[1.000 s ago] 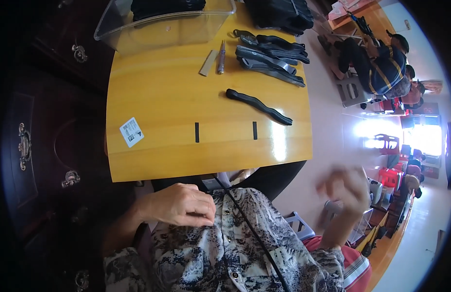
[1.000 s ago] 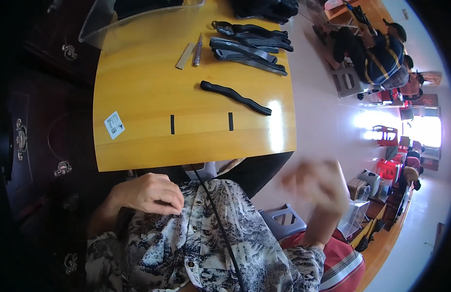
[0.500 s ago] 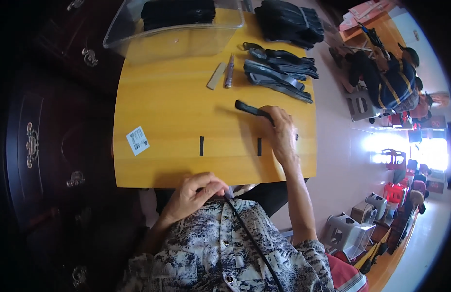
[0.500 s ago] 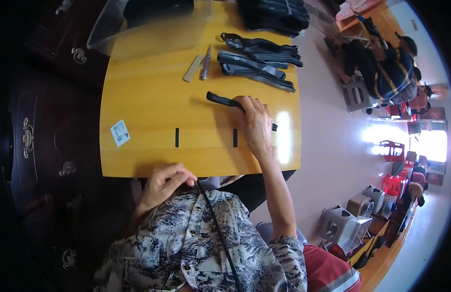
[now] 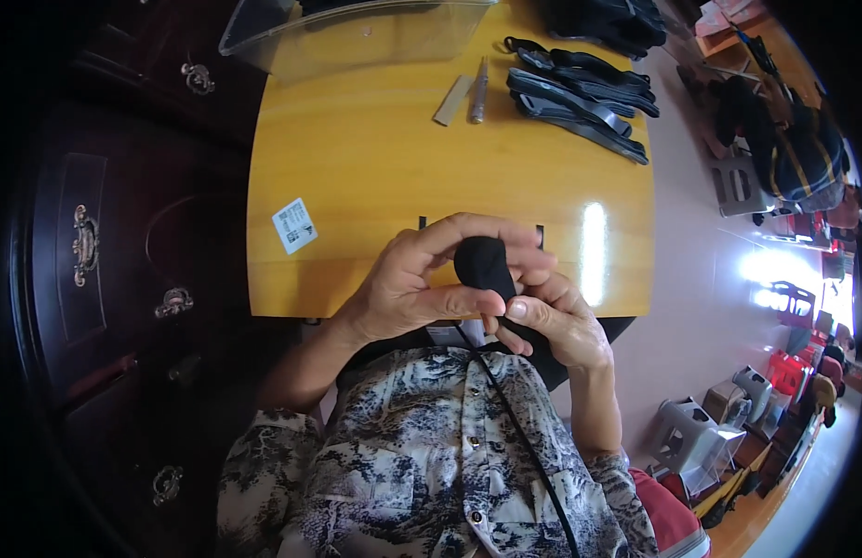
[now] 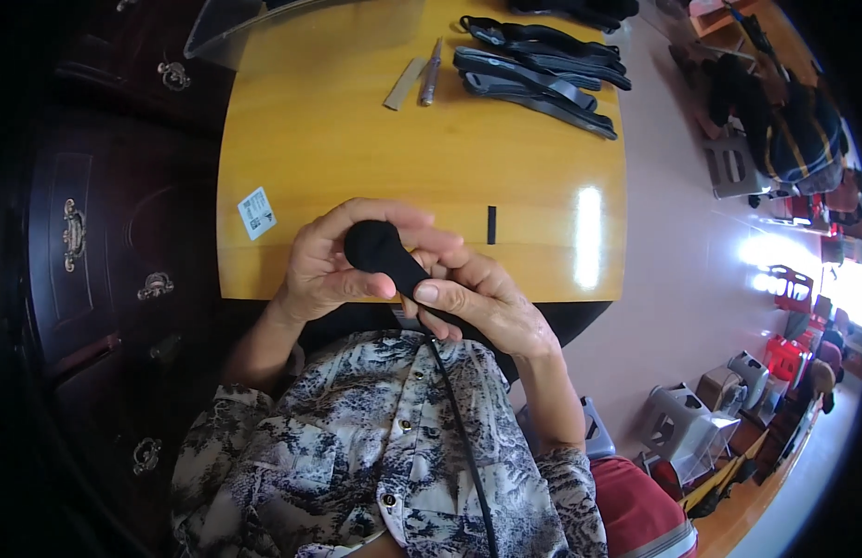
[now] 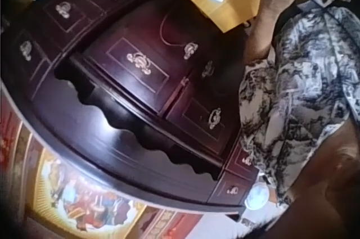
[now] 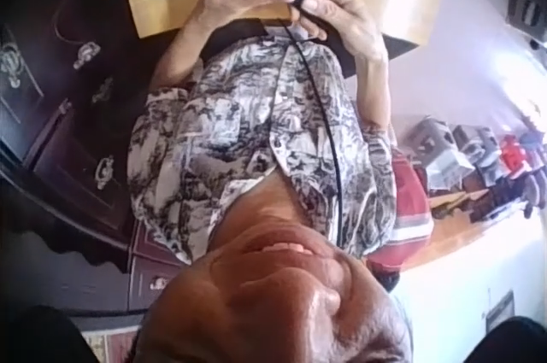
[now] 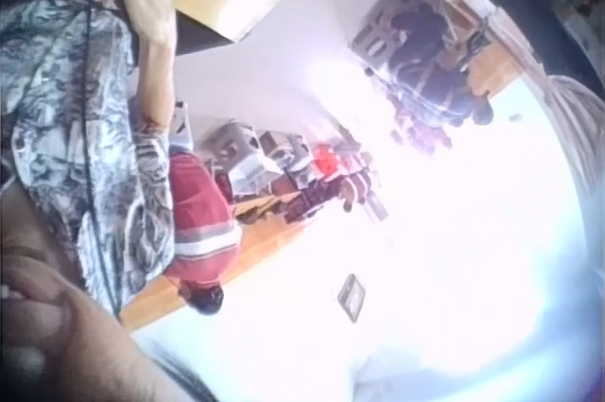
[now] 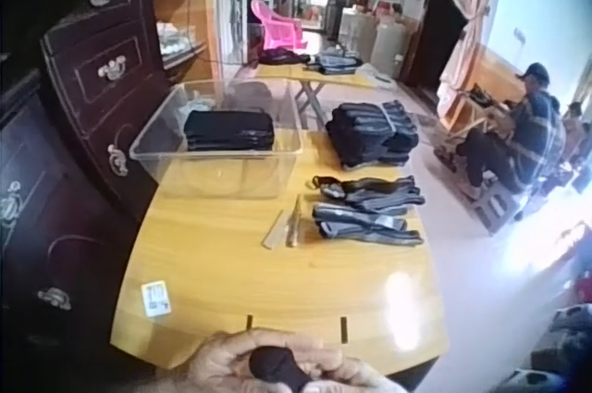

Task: Organizing and inspecting black silicone storage straps by counting and placing them into containers.

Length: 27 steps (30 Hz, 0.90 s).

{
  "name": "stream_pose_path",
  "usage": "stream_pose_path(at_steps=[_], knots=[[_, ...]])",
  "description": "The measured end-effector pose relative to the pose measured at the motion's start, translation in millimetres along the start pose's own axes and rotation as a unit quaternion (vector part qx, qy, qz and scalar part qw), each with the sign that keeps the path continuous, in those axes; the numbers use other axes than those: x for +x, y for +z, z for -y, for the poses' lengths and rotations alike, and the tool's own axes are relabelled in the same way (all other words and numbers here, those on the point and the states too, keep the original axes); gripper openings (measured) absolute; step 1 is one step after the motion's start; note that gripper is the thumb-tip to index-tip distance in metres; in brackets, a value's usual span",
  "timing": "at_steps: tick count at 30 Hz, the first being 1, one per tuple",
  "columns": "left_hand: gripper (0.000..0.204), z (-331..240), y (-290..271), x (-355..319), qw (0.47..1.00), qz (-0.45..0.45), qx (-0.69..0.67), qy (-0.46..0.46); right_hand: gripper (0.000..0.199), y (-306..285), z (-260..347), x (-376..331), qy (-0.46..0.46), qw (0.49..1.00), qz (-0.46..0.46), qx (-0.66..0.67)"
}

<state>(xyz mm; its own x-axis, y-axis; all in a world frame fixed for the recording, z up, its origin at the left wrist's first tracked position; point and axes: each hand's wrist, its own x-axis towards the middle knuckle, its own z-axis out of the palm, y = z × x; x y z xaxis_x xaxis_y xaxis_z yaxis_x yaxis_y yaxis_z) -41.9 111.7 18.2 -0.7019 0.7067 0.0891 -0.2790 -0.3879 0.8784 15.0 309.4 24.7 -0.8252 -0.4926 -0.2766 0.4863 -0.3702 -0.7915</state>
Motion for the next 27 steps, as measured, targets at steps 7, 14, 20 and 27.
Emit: stream_pose_path(at_steps=[7,14,20,27], knots=[[0.039,29.9,9.7,-5.9,0.834,-0.164,0.492,0.190,0.034,11.8,-28.8,18.4,-0.050,0.898,-0.144,-0.413],[0.034,24.8,11.5,-19.9,0.985,-0.061,-0.159,-0.026,0.045,19.1,-41.9,4.6,0.104,0.958,0.063,0.258],[0.035,22.3,1.2,-19.2,0.977,-0.187,0.096,0.030,0.043,8.1,-24.6,12.9,0.000,0.975,-0.077,-0.206],[0.032,19.8,7.0,-6.0,0.962,-0.261,-0.053,0.064,0.037,12.6,-29.3,19.0,-0.074,0.860,-0.182,-0.470]])
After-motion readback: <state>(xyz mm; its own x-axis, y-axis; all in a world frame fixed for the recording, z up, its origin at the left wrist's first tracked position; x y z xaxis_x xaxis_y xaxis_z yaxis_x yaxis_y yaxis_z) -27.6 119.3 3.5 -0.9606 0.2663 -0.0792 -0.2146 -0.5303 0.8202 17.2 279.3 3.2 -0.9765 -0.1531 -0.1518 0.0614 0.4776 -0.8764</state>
